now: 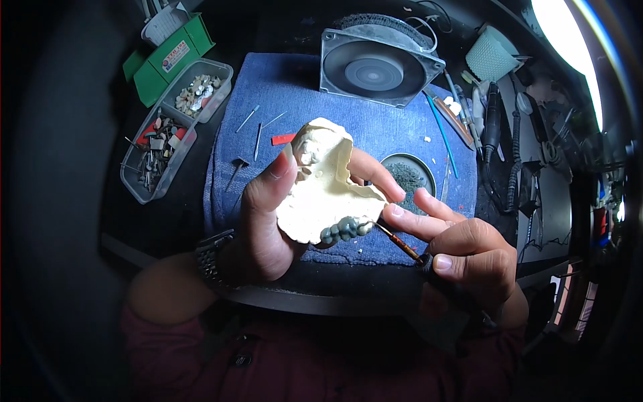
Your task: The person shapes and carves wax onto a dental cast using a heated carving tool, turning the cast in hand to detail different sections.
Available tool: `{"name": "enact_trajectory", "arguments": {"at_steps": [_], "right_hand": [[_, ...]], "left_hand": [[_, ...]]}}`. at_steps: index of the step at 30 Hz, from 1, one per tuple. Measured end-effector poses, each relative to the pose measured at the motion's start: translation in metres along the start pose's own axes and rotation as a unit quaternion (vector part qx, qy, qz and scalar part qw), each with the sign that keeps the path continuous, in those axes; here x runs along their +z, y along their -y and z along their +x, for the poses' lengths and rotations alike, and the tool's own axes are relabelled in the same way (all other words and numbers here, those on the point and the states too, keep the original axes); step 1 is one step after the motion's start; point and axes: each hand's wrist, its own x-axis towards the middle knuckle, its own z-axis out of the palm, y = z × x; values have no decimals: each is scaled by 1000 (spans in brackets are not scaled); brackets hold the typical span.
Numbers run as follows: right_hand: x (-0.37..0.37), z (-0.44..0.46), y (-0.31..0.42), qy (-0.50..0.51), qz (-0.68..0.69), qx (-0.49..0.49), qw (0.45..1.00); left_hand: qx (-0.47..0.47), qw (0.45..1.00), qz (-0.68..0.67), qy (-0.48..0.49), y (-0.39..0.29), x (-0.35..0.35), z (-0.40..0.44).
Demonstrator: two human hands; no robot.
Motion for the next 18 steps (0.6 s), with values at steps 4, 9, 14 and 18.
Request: {"name": "enact_trajectory", "arguments": {"at_steps": [4,9,14,18], "right_hand": [[-1,1,0,5,-4,0,1000],[1,1,1,0,-9,3,1000],[1,0,0,-3,-8,2,1000],[0,0,-2,1,-9,-11,1000]], "left_hand": [[-4,1000,0,-7,0,0,0],[9,999,-37,-6,3,1,0],[27,997,-73,-10,6,1,0],[16,999,-33,-15,4,1,0]]}}
